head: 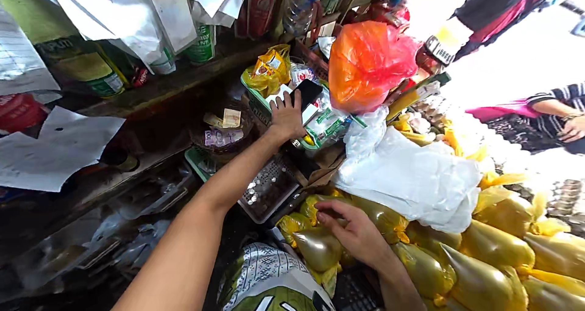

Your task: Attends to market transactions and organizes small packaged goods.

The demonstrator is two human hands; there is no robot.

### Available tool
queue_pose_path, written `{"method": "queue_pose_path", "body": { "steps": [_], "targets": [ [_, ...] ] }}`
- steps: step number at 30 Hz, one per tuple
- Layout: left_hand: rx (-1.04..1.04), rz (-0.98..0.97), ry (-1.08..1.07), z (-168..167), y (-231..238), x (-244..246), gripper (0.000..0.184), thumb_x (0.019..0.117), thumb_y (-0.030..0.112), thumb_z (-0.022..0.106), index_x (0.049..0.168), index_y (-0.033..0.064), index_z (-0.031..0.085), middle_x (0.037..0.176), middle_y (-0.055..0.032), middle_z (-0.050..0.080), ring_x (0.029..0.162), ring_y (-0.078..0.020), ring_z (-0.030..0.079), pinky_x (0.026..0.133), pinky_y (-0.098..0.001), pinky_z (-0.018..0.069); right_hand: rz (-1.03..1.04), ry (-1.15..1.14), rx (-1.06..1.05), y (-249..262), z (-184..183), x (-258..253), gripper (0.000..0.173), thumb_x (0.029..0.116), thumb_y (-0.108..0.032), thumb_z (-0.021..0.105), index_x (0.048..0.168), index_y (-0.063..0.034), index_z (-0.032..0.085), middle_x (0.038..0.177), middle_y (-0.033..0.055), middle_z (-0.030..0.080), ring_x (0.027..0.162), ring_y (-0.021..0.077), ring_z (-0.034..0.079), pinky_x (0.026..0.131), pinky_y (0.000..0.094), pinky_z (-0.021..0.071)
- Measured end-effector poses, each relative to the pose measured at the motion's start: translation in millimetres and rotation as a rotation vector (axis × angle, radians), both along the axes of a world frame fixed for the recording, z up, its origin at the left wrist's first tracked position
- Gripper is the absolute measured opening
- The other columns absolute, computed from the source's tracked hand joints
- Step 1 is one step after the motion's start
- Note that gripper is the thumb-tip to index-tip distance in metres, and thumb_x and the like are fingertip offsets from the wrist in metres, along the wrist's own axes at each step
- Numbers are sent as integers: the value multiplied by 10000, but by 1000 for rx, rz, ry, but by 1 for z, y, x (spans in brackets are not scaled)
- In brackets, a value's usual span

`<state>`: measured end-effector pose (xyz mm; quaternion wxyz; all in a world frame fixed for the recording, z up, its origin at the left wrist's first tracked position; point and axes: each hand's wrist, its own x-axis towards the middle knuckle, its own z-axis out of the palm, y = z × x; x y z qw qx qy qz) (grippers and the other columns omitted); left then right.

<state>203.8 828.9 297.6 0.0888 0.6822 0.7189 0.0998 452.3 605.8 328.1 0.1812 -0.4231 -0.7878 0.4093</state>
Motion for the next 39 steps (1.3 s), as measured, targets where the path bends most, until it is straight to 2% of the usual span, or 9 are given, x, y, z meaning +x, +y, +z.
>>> {"method": "queue_pose_path", "body": {
  "steps": [5, 7, 10, 14, 17, 22, 28, 33, 39],
  "targets": [
    [-188, -24, 42, 17, 19, -2, 1364, 628, 456, 909, 1651, 106, 78, 1596, -386, 204, 1333, -625, 397, 922, -737, 467, 79, -141, 68, 58, 26, 5, 391, 1048, -466, 536, 1255, -177, 700, 1136, -49, 733, 1024, 54, 701, 943, 335, 604],
    [-189, -97, -122, 30, 26, -22, 1190, 681, 369, 886, 1623, 89, 214, 1486, -373, 402, 1230, -603, 507, 872, -759, 483, 79, -221, 76, 85, 32, 9, 414, 1045, -492, 511, 1259, -190, 696, 1126, -32, 736, 1020, 76, 705, 936, 376, 601],
    [-195, -196, -406, 40, 44, -64, 809, 802, 306, 784, 1497, 74, 440, 1214, -251, 662, 1089, -432, 660, 901, -700, 510, 67, -272, 119, 123, 34, 6, 386, 1037, -464, 535, 1228, -176, 705, 1060, -6, 740, 961, 119, 718, 884, 435, 611],
    [-271, -197, -647, 50, 52, -95, 624, 852, 164, 715, 1435, 100, 502, 1273, -133, 661, 1151, -237, 662, 989, -522, 544, 29, -317, 253, 165, 35, -31, 259, 1030, -356, 582, 1142, -174, 729, 972, 10, 735, 850, 172, 717, 771, 494, 607],
    [-229, -170, -675, 50, 51, -99, 588, 836, 144, 717, 1393, 92, 538, 1221, -109, 679, 1093, -192, 676, 946, -465, 564, -47, -398, 401, 200, 15, -73, 215, 999, -291, 636, 1135, -160, 739, 1060, 86, 734, 978, 292, 715, 819, 569, 580],
    [-175, -145, -678, 46, 45, -101, 510, 833, 181, 715, 1313, 75, 580, 1129, -99, 694, 1005, -178, 690, 877, -451, 584, -116, -686, 525, 246, -23, -112, 436, 884, -193, 728, 1306, -126, 638, 1327, 215, 604, 1210, 459, 588, 787, 614, 561],
    [-49, -134, -934, 33, 38, -117, 531, 831, 125, 708, 1332, 42, 554, 1138, -72, 697, 1001, -127, 696, 871, -353, 605, -242, -631, 608, 278, -2, -91, 300, 1005, -108, 477, 1212, -116, 694, 1218, 208, 670, 988, 456, 693, 700, 647, 555],
    [44, -105, -943, 30, 33, -110, 557, 789, 124, 707, 1319, 49, 558, 1140, -56, 701, 1018, -112, 697, 870, -338, 607, -306, -611, 528, 297, 13, -80, 311, 995, -156, 485, 1208, -152, 712, 1188, 151, 700, 1084, 389, 686, 832, 627, 544],
    [130, -174, -992, 61, 9, -111, 529, 834, 96, 708, 1332, 23, 546, 1169, -71, 704, 1066, -131, 700, 922, -353, 613, -210, -602, 457, 299, 11, -75, 291, 983, -226, 539, 1211, -184, 714, 1206, 131, 694, 1125, 374, 669, 858, 640, 531]
  ]
}}
